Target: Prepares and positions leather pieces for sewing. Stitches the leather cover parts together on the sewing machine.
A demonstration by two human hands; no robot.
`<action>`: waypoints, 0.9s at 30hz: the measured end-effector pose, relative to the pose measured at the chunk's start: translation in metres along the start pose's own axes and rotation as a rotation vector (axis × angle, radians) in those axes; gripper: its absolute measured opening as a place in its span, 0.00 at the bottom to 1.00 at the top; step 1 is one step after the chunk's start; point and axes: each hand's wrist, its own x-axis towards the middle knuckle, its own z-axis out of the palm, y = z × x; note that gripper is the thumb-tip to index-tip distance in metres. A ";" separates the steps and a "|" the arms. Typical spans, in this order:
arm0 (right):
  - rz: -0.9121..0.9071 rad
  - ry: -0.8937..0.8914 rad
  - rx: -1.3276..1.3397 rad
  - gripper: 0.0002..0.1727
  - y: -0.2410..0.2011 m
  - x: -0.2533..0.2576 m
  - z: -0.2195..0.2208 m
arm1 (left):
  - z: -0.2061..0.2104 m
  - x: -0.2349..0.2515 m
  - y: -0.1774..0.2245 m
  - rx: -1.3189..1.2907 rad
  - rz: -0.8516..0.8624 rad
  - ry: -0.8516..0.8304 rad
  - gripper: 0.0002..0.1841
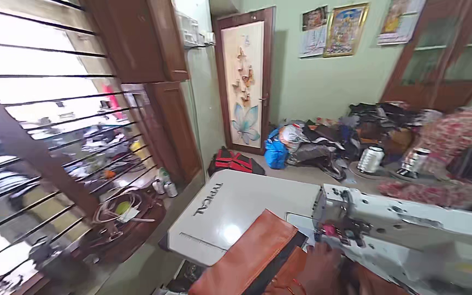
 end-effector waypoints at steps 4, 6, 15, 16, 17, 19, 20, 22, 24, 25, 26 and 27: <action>0.029 -0.007 -0.058 0.25 0.003 0.023 -0.006 | -0.002 -0.003 -0.019 0.232 0.315 -0.134 0.15; -0.022 -0.054 -0.058 0.24 0.010 0.028 0.003 | -0.016 -0.017 -0.047 0.179 0.426 -0.205 0.19; -0.287 -0.185 -0.105 0.27 -0.004 0.050 0.020 | -0.037 -0.063 -0.066 0.207 0.287 -0.231 0.29; -0.294 -0.183 -0.106 0.28 -0.004 0.052 0.021 | -0.040 -0.061 -0.066 0.202 0.283 -0.247 0.29; -0.292 -0.187 -0.107 0.28 -0.004 0.053 0.021 | -0.043 -0.058 -0.066 0.198 0.277 -0.269 0.29; -0.286 -0.180 -0.107 0.28 -0.003 0.058 0.023 | -0.047 -0.050 -0.069 0.200 0.275 -0.297 0.29; -0.282 -0.176 -0.110 0.28 -0.002 0.060 0.025 | -0.047 -0.046 -0.072 0.217 0.272 -0.299 0.30; -0.253 -0.223 -0.115 0.28 -0.003 0.068 0.025 | -0.047 -0.038 -0.078 0.240 0.280 -0.273 0.29; -0.256 -0.215 -0.113 0.28 -0.004 0.071 0.027 | -0.049 -0.036 -0.079 0.268 0.288 -0.266 0.29; -0.268 -0.195 -0.113 0.27 -0.003 0.070 0.027 | -0.048 -0.038 -0.078 0.271 0.284 -0.264 0.29; -0.277 -0.184 -0.112 0.28 -0.003 0.069 0.027 | -0.047 -0.039 -0.077 0.276 0.277 -0.265 0.30; -0.287 -0.178 -0.106 0.27 -0.003 0.070 0.026 | -0.046 -0.039 -0.077 0.279 0.267 -0.262 0.30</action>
